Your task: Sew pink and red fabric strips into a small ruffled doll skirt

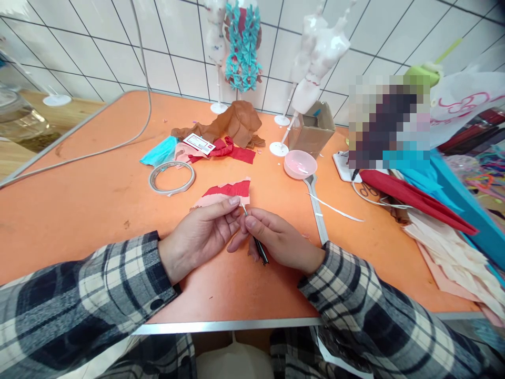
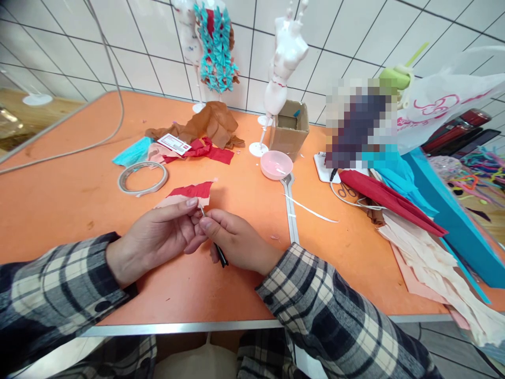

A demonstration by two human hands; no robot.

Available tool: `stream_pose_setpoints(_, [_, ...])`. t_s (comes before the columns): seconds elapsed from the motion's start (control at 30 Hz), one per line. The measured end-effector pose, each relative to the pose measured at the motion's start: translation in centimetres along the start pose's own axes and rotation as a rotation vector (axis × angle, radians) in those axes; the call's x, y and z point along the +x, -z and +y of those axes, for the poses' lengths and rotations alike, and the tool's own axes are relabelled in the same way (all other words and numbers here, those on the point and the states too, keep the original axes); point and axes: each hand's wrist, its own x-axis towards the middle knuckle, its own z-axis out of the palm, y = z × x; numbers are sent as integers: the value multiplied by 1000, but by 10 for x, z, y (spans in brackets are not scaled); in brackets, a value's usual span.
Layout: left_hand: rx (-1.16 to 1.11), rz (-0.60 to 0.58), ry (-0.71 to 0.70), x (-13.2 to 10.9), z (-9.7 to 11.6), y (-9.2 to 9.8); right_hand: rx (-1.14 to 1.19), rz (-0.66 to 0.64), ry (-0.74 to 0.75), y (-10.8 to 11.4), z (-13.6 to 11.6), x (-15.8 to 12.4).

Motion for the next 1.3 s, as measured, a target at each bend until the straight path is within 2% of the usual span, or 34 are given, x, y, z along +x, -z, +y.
stream_pose_setpoints(0.7, [44,-93,28,3,1,6,-30,-29,0,1,-3,0])
stream_pose_setpoints(1.13, [9,21,-65,6,1,8,-34,-1,-71,1,-3,-4])
stream_pose_setpoints(1.3, [44,2,-91,4,1,6,-47,41,-62,-1,0,-2])
